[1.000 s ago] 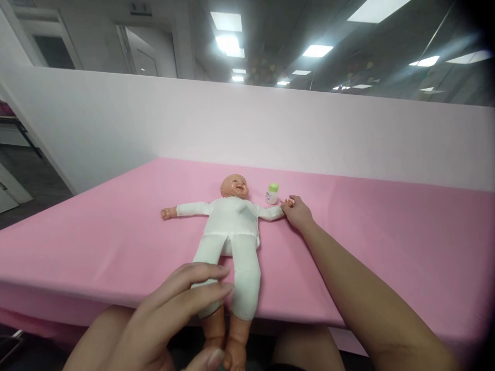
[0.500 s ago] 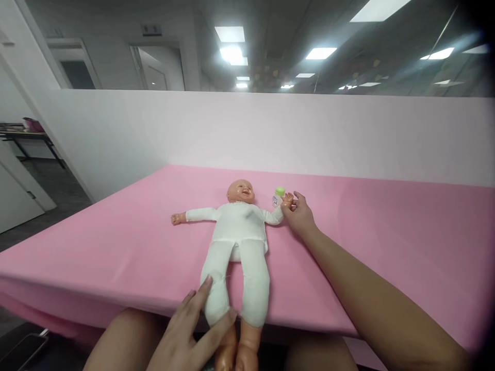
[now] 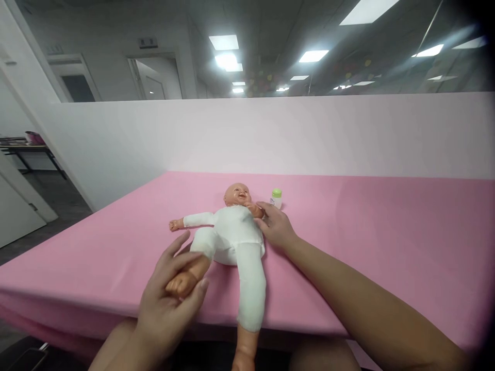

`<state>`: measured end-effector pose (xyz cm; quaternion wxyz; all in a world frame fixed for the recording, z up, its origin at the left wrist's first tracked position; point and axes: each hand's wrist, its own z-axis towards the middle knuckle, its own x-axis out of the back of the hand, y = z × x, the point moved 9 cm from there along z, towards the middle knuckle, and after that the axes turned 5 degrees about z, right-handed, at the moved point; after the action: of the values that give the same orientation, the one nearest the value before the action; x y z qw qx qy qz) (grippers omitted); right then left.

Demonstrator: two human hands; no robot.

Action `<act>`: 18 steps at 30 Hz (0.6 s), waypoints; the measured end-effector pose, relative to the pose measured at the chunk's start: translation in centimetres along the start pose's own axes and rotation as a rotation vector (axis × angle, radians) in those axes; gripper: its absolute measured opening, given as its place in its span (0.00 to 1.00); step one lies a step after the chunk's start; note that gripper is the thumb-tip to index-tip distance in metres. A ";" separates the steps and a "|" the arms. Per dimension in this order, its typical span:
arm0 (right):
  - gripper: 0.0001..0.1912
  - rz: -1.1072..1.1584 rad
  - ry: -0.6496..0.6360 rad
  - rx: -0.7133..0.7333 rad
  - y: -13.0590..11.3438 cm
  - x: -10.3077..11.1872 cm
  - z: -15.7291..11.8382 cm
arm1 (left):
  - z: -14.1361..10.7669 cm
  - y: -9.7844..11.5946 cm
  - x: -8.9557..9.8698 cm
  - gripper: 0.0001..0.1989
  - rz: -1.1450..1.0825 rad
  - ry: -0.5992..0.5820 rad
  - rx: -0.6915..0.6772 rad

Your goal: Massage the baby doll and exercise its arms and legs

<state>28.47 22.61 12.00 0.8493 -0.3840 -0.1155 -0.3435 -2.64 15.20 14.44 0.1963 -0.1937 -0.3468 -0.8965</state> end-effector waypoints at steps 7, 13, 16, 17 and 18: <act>0.20 -0.104 -0.181 0.227 -2.7 -2.1 -0.1 | 6.0 -3.3 -5.2 0.24 -0.089 -0.153 0.252; 0.22 -0.147 -0.274 0.207 -2.4 -2.6 -0.5 | 7.9 -5.2 -9.0 0.25 -0.218 -0.332 0.358; 0.24 -0.140 -0.275 0.169 -2.3 -2.5 -0.5 | 8.1 -5.7 -9.6 0.25 -0.222 -0.324 0.364; 0.24 -0.124 -0.273 0.156 -2.2 -2.4 -0.5 | 8.0 -5.8 -9.5 0.25 -0.217 -0.315 0.357; 0.24 -0.101 -0.264 0.138 -2.1 -2.2 -0.5 | 7.8 -5.9 -9.4 0.24 -0.211 -0.300 0.344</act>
<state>25.40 22.37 11.79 0.8328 -0.3602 -0.2686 -0.3233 4.12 26.71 12.06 0.0782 -0.2512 -0.5379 -0.8009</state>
